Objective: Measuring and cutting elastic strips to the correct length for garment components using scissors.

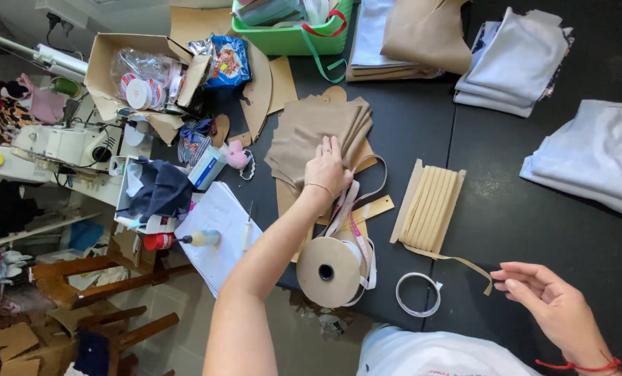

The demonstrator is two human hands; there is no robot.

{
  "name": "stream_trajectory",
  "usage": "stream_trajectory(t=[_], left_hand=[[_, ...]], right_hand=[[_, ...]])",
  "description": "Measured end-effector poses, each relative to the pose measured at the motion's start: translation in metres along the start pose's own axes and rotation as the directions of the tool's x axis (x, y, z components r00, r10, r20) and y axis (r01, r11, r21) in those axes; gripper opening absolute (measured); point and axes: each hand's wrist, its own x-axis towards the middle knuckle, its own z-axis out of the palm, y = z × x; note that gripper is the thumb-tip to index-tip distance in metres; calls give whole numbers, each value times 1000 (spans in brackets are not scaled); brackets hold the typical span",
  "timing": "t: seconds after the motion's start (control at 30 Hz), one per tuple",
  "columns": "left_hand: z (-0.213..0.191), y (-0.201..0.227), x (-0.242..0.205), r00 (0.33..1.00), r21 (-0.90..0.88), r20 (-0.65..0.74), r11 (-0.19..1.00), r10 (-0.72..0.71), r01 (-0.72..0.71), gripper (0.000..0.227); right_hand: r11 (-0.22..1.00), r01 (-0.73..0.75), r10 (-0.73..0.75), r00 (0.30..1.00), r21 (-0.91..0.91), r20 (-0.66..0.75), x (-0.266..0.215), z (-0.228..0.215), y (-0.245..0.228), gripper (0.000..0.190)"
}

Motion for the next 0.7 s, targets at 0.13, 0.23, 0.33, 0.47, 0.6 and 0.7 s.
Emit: stream_trajectory(t=[0.13,0.23,0.33,0.47,0.6,0.7], left_hand=[[-3,1,-5,998,12,-56,1000,28,-27,80],[-8,4,-10,994,-24,103,999,-20,22,95],[-6,-4,-5,998,5,58,1000,0,0,79],[-4,-11,-8,998,-35,58,999,-17,19,87],[-3,-9,-11,999,72,10,997,31,-31,85],[-35,-6,-11,999,141,-43,990,22,-16,72]], right_hand=[[1000,18,-18,1000,-19,-8,8,20,-5,23],[998,42,-38,997,-51,74,10,26,-2,25],[999,37,-33,992,-29,126,16,27,-1,28],[998,24,-19,995,-53,102,15,26,1,25],[995,52,-39,988,-84,146,17,21,5,28],[998,39,-41,998,47,43,25,11,2,50]])
